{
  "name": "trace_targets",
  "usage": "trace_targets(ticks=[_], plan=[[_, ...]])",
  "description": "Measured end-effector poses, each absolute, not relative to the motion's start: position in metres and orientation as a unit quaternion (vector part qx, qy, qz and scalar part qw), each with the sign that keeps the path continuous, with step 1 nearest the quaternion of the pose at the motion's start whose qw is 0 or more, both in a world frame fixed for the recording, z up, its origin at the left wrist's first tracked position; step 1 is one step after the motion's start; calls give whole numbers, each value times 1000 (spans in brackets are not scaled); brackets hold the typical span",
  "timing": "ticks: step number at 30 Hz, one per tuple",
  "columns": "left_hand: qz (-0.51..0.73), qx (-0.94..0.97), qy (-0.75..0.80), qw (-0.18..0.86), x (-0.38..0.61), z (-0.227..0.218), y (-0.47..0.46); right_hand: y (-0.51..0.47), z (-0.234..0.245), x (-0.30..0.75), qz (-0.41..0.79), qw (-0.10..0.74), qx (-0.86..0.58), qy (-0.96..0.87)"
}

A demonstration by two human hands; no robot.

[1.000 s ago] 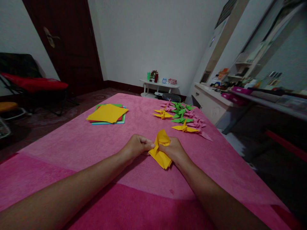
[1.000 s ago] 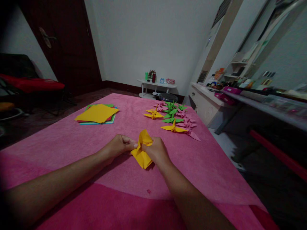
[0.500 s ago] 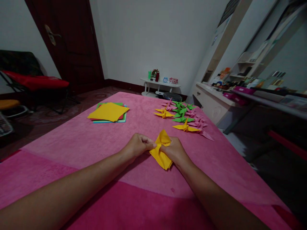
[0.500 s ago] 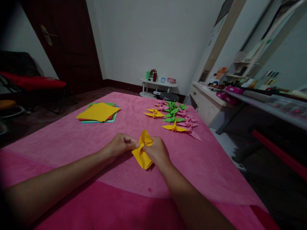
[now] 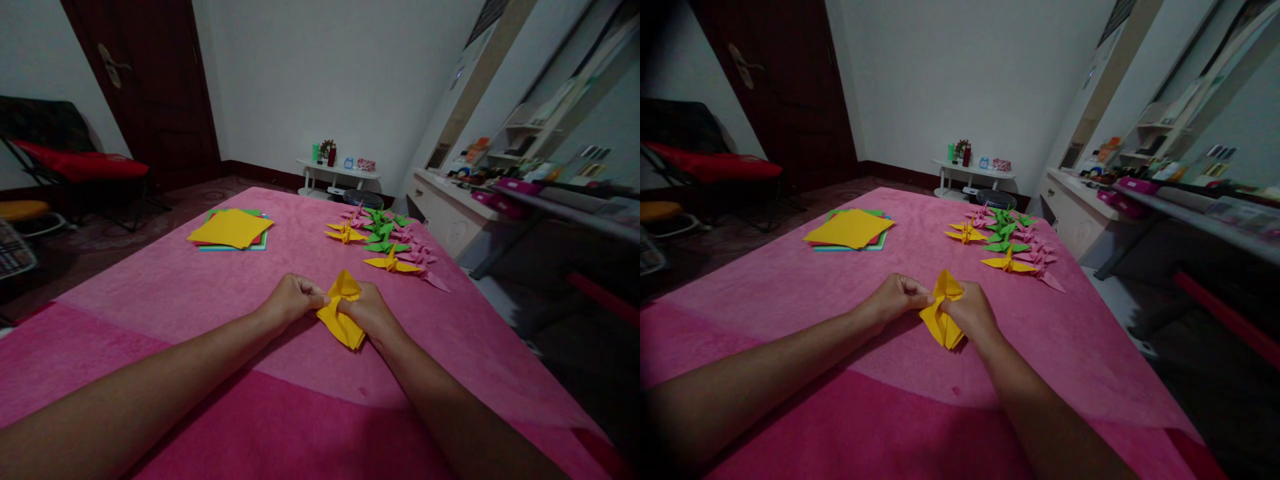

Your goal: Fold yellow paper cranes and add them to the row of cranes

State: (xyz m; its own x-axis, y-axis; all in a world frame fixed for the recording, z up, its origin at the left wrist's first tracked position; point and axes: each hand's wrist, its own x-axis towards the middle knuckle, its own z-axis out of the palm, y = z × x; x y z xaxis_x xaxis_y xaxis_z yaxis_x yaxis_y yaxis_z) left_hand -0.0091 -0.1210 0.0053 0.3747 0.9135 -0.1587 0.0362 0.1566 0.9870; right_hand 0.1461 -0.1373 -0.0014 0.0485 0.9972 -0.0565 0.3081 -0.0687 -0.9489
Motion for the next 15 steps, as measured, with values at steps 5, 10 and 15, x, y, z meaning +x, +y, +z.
trace_targets(ticks=[5, 10, 15], plan=[[360, 512, 434, 648, -7, 7, -121, -138, 2, 144, 445, 422, -577, -539], [383, 488, 436, 652, -6, 9, -122, -141, 7, 146, 499, 430, -555, -509], [392, 498, 441, 636, -6, 9, -122, -144, 17, 150, 562, 462, -514, -454]])
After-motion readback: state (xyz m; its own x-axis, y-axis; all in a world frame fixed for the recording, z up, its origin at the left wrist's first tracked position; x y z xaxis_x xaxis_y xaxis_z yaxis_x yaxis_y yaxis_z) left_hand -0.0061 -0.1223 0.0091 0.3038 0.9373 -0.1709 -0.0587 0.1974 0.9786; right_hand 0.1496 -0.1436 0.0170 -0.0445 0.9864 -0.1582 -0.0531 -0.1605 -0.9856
